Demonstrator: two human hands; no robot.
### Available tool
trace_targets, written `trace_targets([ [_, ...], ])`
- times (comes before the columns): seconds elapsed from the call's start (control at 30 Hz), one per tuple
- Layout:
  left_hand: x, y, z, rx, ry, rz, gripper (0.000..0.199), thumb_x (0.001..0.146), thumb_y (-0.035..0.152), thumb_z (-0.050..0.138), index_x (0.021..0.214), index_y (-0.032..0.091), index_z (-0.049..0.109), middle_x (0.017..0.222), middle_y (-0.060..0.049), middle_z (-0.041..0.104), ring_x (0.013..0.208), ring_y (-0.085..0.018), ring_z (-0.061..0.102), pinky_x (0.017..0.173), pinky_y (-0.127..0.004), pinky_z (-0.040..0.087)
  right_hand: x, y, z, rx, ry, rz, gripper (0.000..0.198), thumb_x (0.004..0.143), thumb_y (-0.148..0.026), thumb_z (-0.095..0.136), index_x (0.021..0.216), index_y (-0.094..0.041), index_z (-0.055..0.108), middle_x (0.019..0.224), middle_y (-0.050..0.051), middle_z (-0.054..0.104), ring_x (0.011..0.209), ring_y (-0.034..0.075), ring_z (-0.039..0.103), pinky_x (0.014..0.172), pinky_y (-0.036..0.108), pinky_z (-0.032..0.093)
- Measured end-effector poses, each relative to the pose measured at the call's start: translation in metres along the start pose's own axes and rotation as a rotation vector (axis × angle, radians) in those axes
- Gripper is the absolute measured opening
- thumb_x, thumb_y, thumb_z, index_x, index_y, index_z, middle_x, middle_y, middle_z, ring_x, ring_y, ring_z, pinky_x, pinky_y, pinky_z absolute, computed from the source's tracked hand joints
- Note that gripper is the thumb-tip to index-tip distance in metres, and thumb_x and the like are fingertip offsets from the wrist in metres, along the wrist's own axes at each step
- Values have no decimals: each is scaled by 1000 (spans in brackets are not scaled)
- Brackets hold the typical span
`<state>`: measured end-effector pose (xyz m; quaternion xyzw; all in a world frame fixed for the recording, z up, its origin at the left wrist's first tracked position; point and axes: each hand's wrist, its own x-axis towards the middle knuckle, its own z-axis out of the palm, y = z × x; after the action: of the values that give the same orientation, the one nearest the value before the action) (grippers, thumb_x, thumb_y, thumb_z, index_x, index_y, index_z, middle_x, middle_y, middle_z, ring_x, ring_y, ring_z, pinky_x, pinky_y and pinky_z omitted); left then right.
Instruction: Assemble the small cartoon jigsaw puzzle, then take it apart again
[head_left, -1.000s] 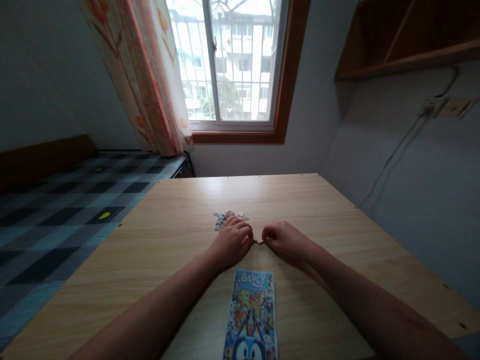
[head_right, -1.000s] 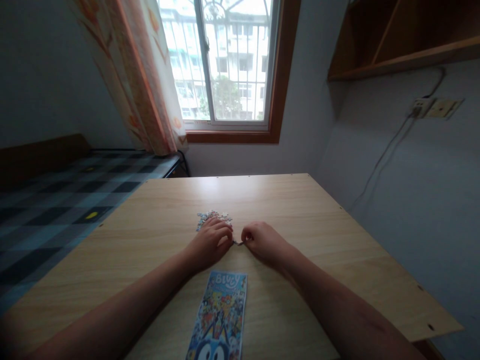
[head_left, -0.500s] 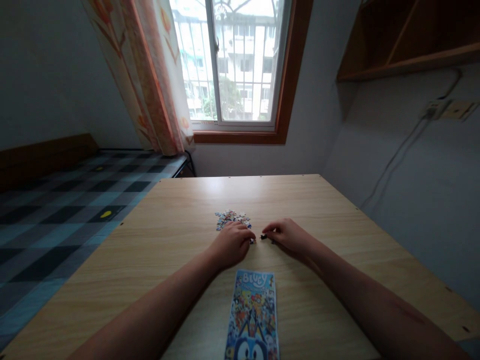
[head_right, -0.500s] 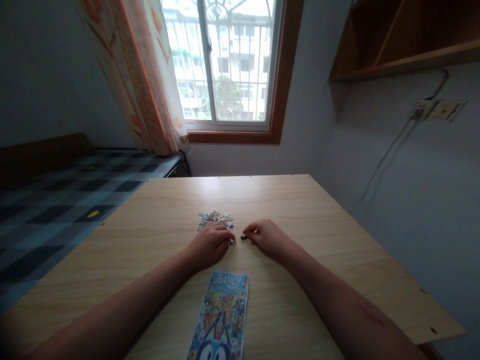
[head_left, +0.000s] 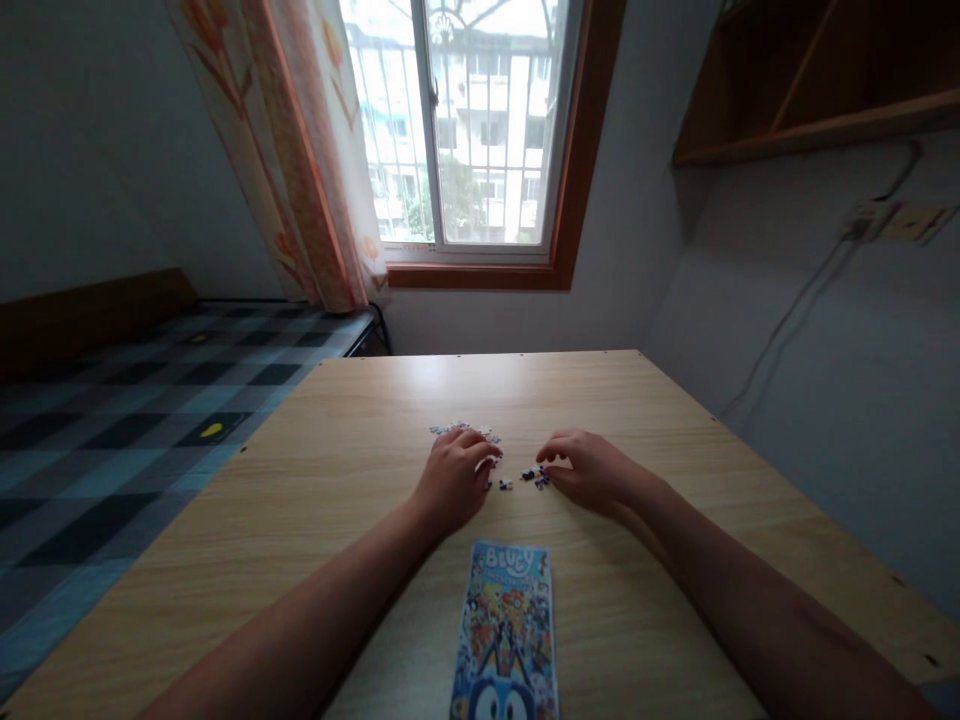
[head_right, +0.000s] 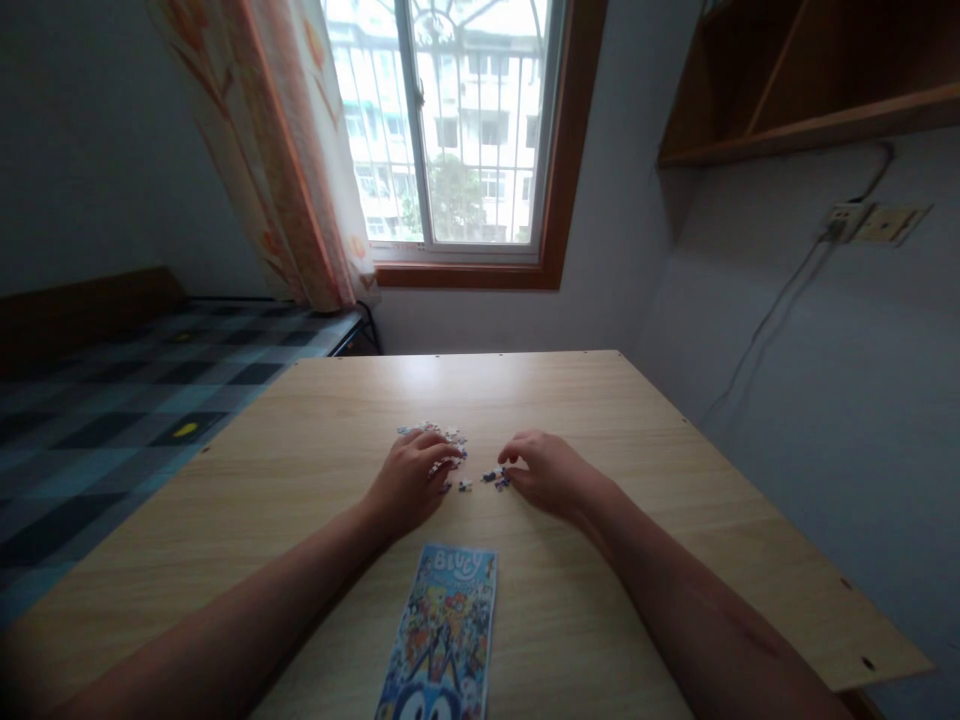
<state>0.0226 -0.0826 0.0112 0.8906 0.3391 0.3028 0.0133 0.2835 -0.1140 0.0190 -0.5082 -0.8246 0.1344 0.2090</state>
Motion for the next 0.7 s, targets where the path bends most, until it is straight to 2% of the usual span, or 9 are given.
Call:
trace_targets([
  [0.07, -1, 0, -1, 1, 16, 9, 19, 89, 19, 61, 97, 26, 77, 103, -6, 72, 99, -24, 60, 97, -46, 47, -1, -1, 0, -33, -11, -4, 21, 87, -25, 66, 105, -23, 78, 102, 5, 73, 92, 18, 65, 83, 27, 46],
  [0.13, -2, 1, 0, 3, -19, 52, 19, 89, 24, 62, 98, 29, 78, 114, -5, 70, 107, -26, 59, 105, -50, 43, -2, -2, 2, -60, 2, -4, 25, 90, -28, 64, 111, -24, 77, 106, 6, 72, 96, 19, 65, 85, 28, 46],
  [0.23, -5, 7, 2, 28, -153, 125, 25, 90, 32, 63, 111, 35, 77, 136, -5, 62, 128, -30, 52, 113, -55, 35, -2, -4, 7, -90, -1, 2, 24, 91, -31, 64, 110, -25, 78, 105, 6, 71, 94, 19, 64, 84, 27, 46],
  [0.33, -6, 12, 3, 68, -263, 147, 35, 93, 38, 60, 126, 37, 70, 149, -7, 52, 141, -34, 42, 116, -60, 30, -1, -7, 10, -88, -12, 32, 21, 89, -27, 64, 103, -25, 80, 103, 6, 71, 89, 17, 63, 81, 25, 44],
  [0.5, -5, 15, 2, 95, -313, 120, 35, 94, 39, 58, 127, 37, 69, 153, -7, 49, 145, -34, 37, 118, -60, 27, 1, -12, 6, -87, -60, 55, 19, 88, -18, 62, 98, -22, 78, 99, 5, 71, 88, 16, 63, 79, 24, 43],
  [0.7, -4, 16, 3, 82, -328, 121, 36, 91, 38, 62, 126, 34, 70, 154, -6, 48, 146, -33, 36, 120, -58, 26, 3, -14, 5, -49, -121, 99, 16, 88, -17, 62, 97, -18, 75, 95, 6, 71, 83, 16, 61, 75, 23, 41],
])
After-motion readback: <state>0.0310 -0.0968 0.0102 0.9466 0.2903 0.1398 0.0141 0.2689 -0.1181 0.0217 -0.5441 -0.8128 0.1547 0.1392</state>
